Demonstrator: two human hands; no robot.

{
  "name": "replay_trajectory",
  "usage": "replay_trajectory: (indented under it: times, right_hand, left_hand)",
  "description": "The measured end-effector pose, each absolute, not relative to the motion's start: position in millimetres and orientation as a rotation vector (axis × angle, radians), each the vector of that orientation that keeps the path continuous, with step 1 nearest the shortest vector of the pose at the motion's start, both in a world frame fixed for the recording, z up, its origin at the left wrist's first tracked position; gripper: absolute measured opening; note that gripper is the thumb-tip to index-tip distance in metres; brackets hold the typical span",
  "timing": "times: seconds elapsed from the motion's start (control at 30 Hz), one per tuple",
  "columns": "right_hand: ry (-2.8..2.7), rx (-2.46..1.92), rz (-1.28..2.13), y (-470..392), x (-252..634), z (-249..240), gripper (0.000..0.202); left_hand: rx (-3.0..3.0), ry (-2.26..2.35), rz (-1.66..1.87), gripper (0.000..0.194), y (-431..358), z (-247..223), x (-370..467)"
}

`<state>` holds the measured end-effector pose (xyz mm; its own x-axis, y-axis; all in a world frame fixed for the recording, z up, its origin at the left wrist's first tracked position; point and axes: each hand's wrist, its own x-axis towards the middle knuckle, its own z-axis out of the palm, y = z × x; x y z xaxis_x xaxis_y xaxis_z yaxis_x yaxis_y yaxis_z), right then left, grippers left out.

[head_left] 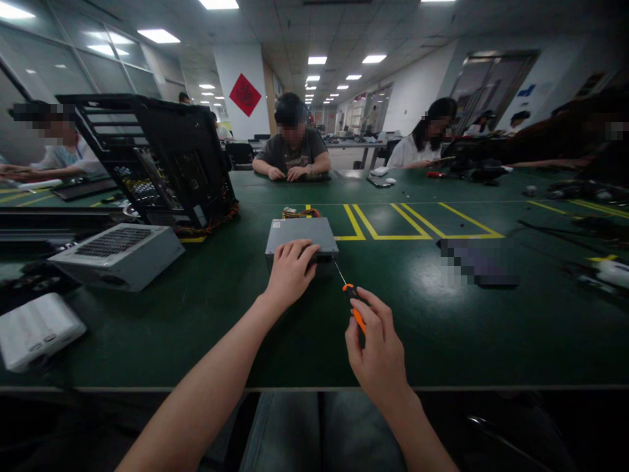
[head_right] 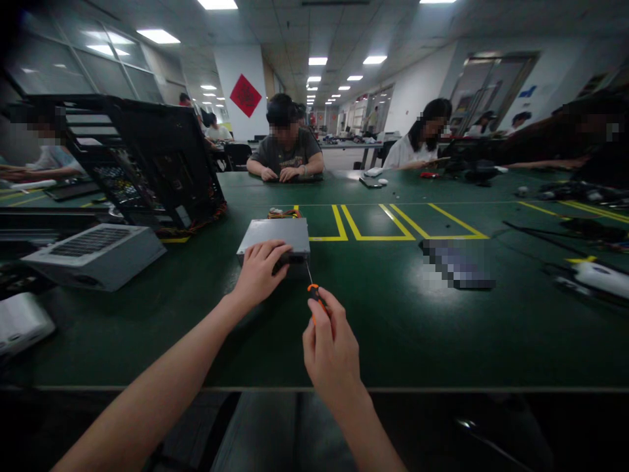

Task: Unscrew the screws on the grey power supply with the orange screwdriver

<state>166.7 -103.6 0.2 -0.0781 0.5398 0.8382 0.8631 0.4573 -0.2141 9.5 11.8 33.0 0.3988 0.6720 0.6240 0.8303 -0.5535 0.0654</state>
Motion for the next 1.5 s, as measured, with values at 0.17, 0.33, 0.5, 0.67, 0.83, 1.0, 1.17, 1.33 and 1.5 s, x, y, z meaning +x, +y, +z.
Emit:
replay_trajectory:
  times: [0.17,0.33,0.5,0.67,0.83,1.0,1.17,1.33,1.5]
  right_hand:
    - [-1.728,-1.228,-0.421,-104.7,170.5,-2.1,0.033]
    - [-1.714,-1.302,-0.399,-106.3,171.7,-1.8,0.024]
    - [-1.733,-1.286,-0.428,-105.3,168.6,0.7,0.026]
    - [-1.798,-1.191,-0.465,-103.5,167.2,1.0,0.033]
    - [-1.706,-1.251,-0.455,-104.1,171.0,-1.6,0.024]
    - [-1.723,-1.277,-0.428,-106.0,170.8,0.1,0.022]
    - [-1.820,-1.215,-0.403,-104.1,167.6,-0.7,0.033]
    - [-1.829,-1.148,-0.420,-101.6,168.6,-2.9,0.039]
    - [-1.673,-1.294,-0.441,-104.1,171.5,-1.0,0.025]
  left_hand:
    - [-2.393,-1.320,-0.894,0.036,12.7,32.0,9.3]
    - [-2.394,-1.315,-0.893,0.034,13.3,31.2,8.6]
    - [-2.398,-1.311,-0.901,0.033,13.7,31.6,8.9]
    - [-2.398,-1.312,-0.899,0.033,13.7,31.9,9.0]
    - [-2.400,-1.317,-0.891,0.034,14.0,31.4,8.9]
    - [-2.399,-1.317,-0.892,0.034,14.5,31.3,9.3]
    - [-2.398,-1.312,-0.897,0.034,14.1,31.6,9.2]
    - [-2.397,-1.310,-0.895,0.035,13.8,31.4,9.4]
    - [-2.397,-1.315,-0.891,0.034,13.3,31.8,9.3]
